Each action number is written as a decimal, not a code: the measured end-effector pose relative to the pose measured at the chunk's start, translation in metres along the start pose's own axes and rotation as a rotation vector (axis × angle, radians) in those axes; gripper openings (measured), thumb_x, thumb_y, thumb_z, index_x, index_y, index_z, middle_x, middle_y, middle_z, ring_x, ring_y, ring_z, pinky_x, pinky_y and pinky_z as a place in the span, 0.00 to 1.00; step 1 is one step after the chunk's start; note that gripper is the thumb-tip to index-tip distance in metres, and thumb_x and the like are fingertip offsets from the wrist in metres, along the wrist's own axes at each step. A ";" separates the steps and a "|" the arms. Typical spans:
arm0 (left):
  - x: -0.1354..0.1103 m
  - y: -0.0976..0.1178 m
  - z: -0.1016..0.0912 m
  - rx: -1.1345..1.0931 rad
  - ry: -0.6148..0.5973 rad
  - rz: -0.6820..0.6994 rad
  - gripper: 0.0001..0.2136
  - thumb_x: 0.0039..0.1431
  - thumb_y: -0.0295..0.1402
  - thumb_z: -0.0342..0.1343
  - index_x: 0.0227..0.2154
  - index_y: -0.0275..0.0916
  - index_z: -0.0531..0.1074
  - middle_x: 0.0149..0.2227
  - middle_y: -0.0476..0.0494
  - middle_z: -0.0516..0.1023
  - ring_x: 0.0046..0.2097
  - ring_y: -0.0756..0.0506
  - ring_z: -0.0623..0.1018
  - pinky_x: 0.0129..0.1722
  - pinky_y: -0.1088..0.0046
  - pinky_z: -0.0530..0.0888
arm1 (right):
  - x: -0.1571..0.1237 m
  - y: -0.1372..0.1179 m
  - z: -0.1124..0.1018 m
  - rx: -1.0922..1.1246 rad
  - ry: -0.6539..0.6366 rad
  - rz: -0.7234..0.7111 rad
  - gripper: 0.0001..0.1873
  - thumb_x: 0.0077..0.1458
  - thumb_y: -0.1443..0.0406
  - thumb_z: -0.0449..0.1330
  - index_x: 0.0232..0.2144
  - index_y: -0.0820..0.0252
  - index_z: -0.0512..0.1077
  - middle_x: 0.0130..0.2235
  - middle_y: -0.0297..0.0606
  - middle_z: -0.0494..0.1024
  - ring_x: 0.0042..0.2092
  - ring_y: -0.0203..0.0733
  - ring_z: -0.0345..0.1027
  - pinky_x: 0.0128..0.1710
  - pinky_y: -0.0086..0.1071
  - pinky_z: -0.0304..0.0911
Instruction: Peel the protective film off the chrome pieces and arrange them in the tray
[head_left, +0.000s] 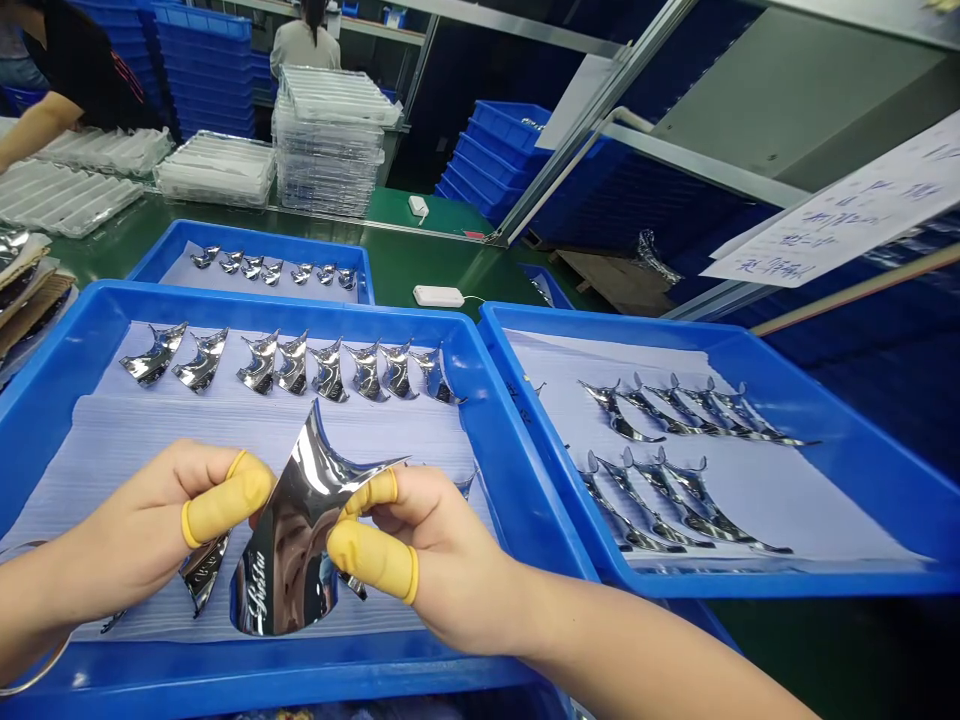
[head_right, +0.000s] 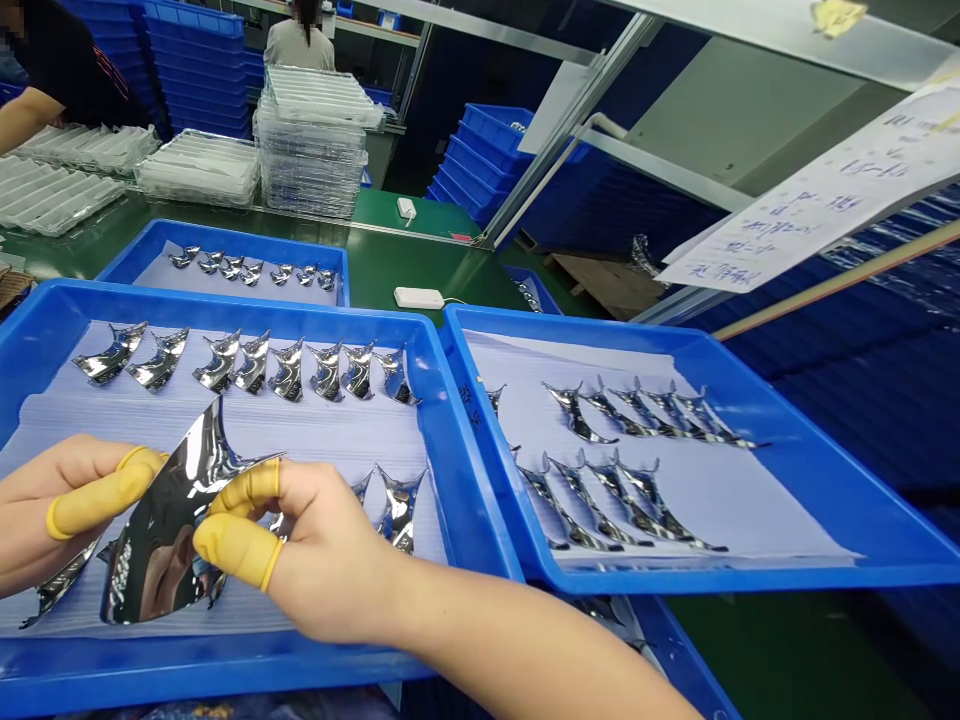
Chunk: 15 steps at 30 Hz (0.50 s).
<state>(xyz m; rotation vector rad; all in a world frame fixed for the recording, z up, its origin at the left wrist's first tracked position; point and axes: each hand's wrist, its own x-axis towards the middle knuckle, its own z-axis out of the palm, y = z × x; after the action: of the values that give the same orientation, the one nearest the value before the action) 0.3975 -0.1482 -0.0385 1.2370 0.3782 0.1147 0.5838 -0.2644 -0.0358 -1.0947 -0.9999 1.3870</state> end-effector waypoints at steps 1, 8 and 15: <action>0.000 -0.001 -0.001 0.014 0.002 0.006 0.18 0.66 0.46 0.54 0.32 0.40 0.83 0.29 0.47 0.84 0.30 0.47 0.80 0.36 0.74 0.77 | 0.000 0.000 0.000 0.008 0.007 0.008 0.21 0.49 0.49 0.70 0.26 0.60 0.74 0.28 0.33 0.73 0.30 0.33 0.64 0.32 0.31 0.65; -0.002 0.000 -0.002 0.044 -0.034 0.030 0.20 0.68 0.47 0.50 0.34 0.41 0.83 0.33 0.45 0.85 0.35 0.45 0.79 0.39 0.69 0.76 | 0.001 -0.001 0.000 0.030 0.022 0.059 0.22 0.44 0.49 0.73 0.25 0.60 0.73 0.26 0.32 0.73 0.29 0.33 0.65 0.30 0.30 0.64; -0.001 -0.002 -0.003 0.120 0.056 0.034 0.21 0.66 0.49 0.51 0.28 0.41 0.81 0.30 0.45 0.83 0.33 0.44 0.78 0.38 0.69 0.76 | 0.008 -0.001 -0.003 0.237 0.030 0.125 0.23 0.39 0.51 0.76 0.24 0.60 0.71 0.23 0.28 0.73 0.24 0.29 0.66 0.25 0.26 0.64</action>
<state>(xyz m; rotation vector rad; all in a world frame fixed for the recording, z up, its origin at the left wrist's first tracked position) 0.3953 -0.1466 -0.0409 1.3612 0.4173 0.1576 0.5867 -0.2566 -0.0364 -1.0105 -0.7339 1.5423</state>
